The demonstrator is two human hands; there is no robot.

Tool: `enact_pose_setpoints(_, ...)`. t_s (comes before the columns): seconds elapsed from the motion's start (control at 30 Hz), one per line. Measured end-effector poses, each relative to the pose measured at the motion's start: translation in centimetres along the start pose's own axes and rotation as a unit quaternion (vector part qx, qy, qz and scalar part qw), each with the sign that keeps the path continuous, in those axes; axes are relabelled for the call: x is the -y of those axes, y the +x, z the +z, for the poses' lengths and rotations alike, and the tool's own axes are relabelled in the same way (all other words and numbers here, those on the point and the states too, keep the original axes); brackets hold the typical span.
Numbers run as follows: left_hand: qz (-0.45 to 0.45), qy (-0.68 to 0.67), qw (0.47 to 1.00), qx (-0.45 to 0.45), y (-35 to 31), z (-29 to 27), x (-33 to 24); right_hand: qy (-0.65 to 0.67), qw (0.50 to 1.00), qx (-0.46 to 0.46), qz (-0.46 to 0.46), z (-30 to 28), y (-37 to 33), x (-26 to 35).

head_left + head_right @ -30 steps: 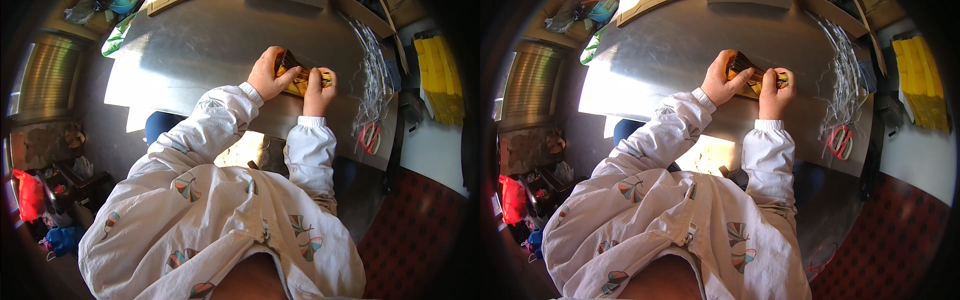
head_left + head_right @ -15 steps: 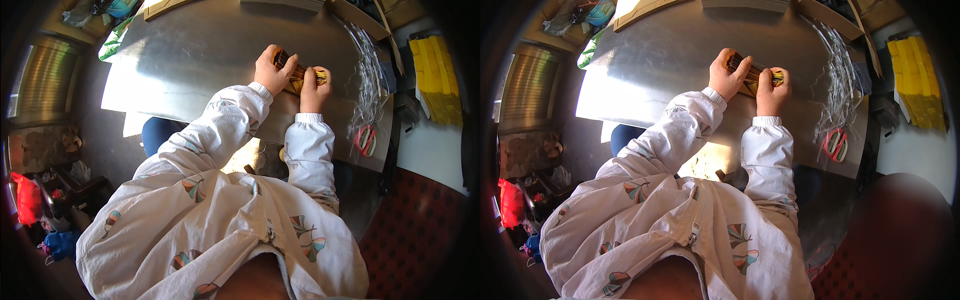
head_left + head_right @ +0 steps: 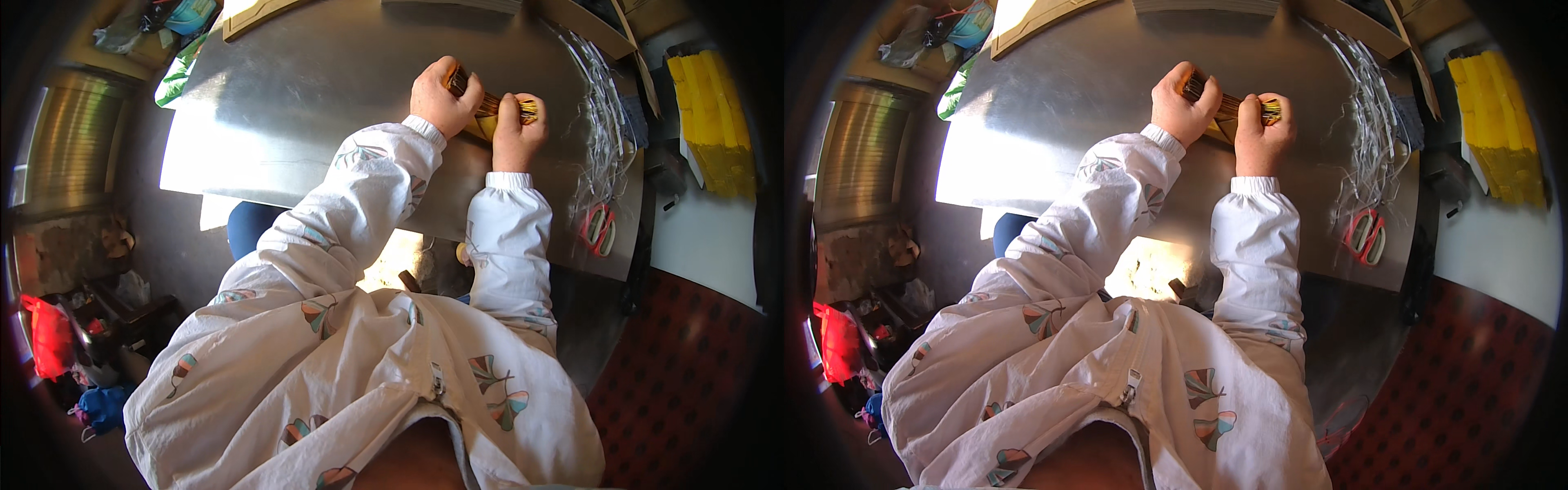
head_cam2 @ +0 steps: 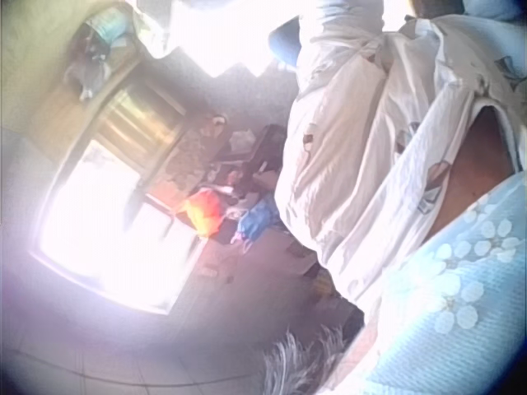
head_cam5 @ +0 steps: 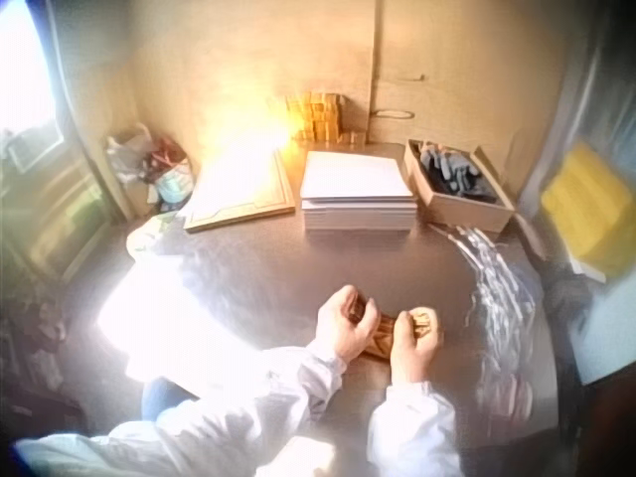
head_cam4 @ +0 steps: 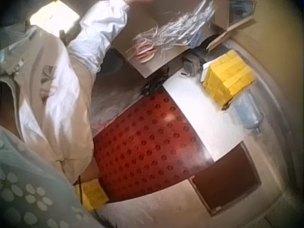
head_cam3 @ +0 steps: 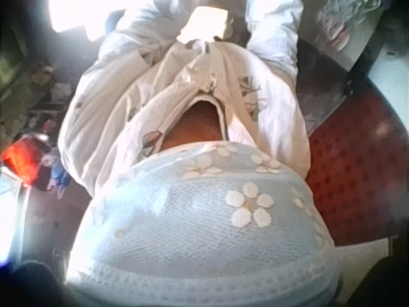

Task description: The person gathers a stack of gold-colored folded paper items on a metal table, aligns them, and ties them together with a white string. The person then places the tied bundle into a cardboard box.

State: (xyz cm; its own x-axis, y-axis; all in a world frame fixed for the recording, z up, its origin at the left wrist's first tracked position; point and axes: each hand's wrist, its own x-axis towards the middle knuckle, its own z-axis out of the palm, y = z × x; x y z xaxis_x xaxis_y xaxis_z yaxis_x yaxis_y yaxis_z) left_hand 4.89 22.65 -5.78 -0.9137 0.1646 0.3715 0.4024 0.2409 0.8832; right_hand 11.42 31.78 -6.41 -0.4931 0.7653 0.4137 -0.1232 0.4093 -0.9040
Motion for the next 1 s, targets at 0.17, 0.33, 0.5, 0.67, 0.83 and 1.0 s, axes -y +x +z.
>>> enact_pose_setpoints(0.17, 0.015, -0.026, 1.0, 0.006, 0.1, 0.2, 0.7, 0.026, 0.998, -0.005, -0.055, -0.2, 0.3, -0.6)
enact_pose_setpoints(0.33, -0.005, 0.022, 0.999, 0.041, 0.4, 0.5, 1.2, 0.003, 1.0, 0.025, -0.007, -0.4, 0.3, -0.9)
enact_pose_setpoints(0.5, 0.005, -0.014, 1.0, 0.016, 0.3, -0.7, 0.0, 0.025, 0.999, 0.031, 0.002, -0.3, -0.1, 0.0)
enact_pose_setpoints(0.67, -0.05, 0.053, 0.996, 0.054, 1.3, -2.6, -2.6, 0.021, 0.995, 0.089, 0.049, -1.0, -0.2, 2.4)
enact_pose_setpoints(0.83, -0.054, 0.122, 0.984, 0.118, 1.6, -4.6, -5.1, 0.179, 0.933, 0.287, 0.125, -4.3, -0.5, 4.9)
enact_pose_setpoints(1.0, -0.076, 0.162, 0.966, 0.186, 1.1, -5.6, -7.8, 0.216, 0.91, 0.305, 0.178, -6.7, -1.3, 6.9)
